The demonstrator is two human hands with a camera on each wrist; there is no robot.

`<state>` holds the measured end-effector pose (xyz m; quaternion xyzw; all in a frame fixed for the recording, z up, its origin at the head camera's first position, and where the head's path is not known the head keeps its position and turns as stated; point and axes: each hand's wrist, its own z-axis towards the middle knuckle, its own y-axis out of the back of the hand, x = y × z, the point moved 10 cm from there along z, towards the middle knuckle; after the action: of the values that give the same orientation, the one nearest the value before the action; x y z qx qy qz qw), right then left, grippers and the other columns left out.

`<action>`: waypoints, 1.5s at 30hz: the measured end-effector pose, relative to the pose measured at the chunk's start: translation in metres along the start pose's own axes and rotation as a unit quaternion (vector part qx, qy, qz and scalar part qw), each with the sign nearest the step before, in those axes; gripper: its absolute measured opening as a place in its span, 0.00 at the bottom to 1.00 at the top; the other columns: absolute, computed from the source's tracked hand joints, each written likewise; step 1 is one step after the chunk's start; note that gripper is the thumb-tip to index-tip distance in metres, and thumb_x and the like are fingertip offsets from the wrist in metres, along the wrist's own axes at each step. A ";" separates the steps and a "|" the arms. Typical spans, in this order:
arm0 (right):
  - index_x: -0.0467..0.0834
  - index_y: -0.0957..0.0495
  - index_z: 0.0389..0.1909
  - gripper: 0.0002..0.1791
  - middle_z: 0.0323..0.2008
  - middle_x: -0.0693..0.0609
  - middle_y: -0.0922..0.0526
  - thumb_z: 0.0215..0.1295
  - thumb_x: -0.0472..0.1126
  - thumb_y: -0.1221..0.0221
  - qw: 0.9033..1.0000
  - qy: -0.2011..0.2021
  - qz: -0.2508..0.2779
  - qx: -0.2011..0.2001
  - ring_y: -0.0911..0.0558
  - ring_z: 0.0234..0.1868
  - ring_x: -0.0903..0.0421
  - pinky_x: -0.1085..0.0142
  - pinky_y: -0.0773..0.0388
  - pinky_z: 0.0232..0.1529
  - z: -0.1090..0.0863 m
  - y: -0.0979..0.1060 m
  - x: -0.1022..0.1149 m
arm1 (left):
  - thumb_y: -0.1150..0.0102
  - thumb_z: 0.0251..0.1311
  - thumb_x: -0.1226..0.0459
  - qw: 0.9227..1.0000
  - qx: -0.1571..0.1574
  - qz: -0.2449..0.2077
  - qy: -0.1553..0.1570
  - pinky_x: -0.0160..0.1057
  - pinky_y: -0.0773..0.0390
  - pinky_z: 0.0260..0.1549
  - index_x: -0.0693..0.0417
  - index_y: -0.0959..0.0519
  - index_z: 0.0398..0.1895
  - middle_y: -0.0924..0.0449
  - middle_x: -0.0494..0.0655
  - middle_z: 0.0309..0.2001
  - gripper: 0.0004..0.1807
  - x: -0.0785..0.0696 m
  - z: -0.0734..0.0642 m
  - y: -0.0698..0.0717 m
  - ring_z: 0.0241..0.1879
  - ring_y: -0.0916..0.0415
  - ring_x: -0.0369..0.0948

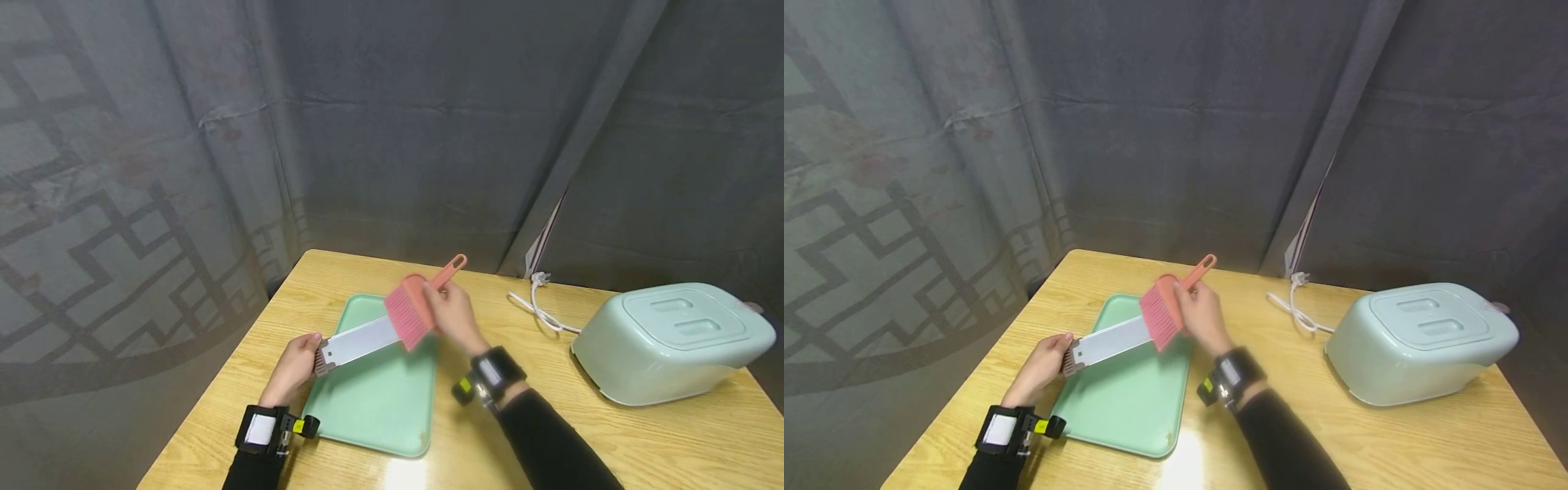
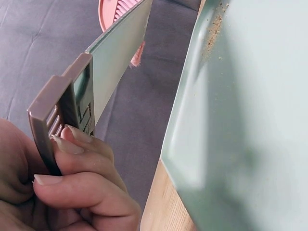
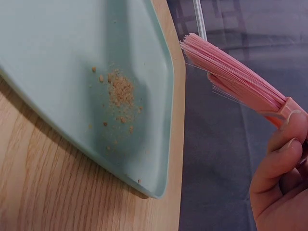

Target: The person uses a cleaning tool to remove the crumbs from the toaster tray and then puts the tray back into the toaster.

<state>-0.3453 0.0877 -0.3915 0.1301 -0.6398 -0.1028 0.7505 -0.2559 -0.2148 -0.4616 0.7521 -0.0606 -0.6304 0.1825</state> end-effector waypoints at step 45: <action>0.42 0.22 0.52 0.23 0.28 0.46 0.19 0.78 0.58 0.49 0.994 0.014 0.031 0.101 0.25 0.14 0.54 0.60 0.26 0.12 -0.032 -0.085 0.047 | 0.60 0.81 0.61 1.000 0.002 -0.025 -0.002 0.38 0.28 0.29 0.70 0.23 0.48 0.26 0.50 0.32 0.20 -0.002 -0.003 -0.008 0.30 0.29 0.41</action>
<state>-0.3047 -0.0053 -0.3802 0.1868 -0.6399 -0.0131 0.7453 -0.2548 -0.2064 -0.4618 0.7523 -0.0435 -0.6363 0.1652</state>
